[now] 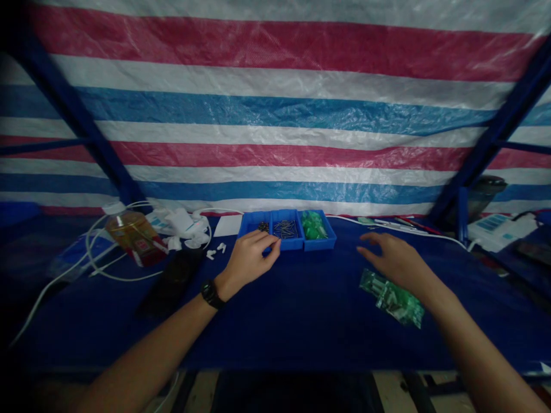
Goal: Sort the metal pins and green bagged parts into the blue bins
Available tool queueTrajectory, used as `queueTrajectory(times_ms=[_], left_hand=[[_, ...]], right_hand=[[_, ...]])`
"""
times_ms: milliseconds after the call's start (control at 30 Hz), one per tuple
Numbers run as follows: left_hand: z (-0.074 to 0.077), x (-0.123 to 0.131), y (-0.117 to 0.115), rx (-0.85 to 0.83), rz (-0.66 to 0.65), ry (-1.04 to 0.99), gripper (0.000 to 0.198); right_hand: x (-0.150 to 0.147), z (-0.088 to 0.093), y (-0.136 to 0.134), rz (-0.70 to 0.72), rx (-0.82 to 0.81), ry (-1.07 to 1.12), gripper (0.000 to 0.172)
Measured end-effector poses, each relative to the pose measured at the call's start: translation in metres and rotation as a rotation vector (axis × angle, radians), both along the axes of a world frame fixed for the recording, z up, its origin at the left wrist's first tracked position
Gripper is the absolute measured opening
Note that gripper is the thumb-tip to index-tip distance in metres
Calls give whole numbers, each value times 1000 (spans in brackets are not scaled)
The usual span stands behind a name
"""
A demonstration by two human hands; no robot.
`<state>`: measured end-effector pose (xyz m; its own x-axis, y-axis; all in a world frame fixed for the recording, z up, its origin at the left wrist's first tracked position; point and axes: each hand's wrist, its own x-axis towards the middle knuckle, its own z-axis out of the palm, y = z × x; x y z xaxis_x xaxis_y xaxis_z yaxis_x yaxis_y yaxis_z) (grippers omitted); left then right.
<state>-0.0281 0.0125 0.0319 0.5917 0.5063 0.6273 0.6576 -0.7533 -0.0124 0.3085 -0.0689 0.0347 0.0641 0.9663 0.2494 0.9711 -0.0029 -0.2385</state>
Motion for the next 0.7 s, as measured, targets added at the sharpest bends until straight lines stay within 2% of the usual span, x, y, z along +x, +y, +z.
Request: queueTrajectory(times_ms=[67,133,200,267,433,533,567,633,700], left_hand=[[2,12,-19,61,-222,72,30],[6,28,-39,190,-503,212,22],[13,45,-58,291,-677,306,18],[23,61,-74,355,-755,379,20],[60,79,-100,386,-837,561,46],[74,79,-112,362,-783,656,57],[74,79,-117,372,-769,662,58],[62,85,-129,423,-720,648,54],[39,97,-143,437,-518,649,39]], right_hand=[[9,-31,-33,82,-40,-90,54],[9,-58,-58,82,-40,-176,48],[5,-72,-71,75,-8,-234,45],[-1,-74,-74,88,17,-274,46],[-5,-61,-60,163,-6,-177,44],[-7,-61,-50,158,70,-36,37],[-9,-61,-47,152,107,-2,36],[-11,-62,-41,165,180,31,34],[-10,-62,-34,205,249,8,32]])
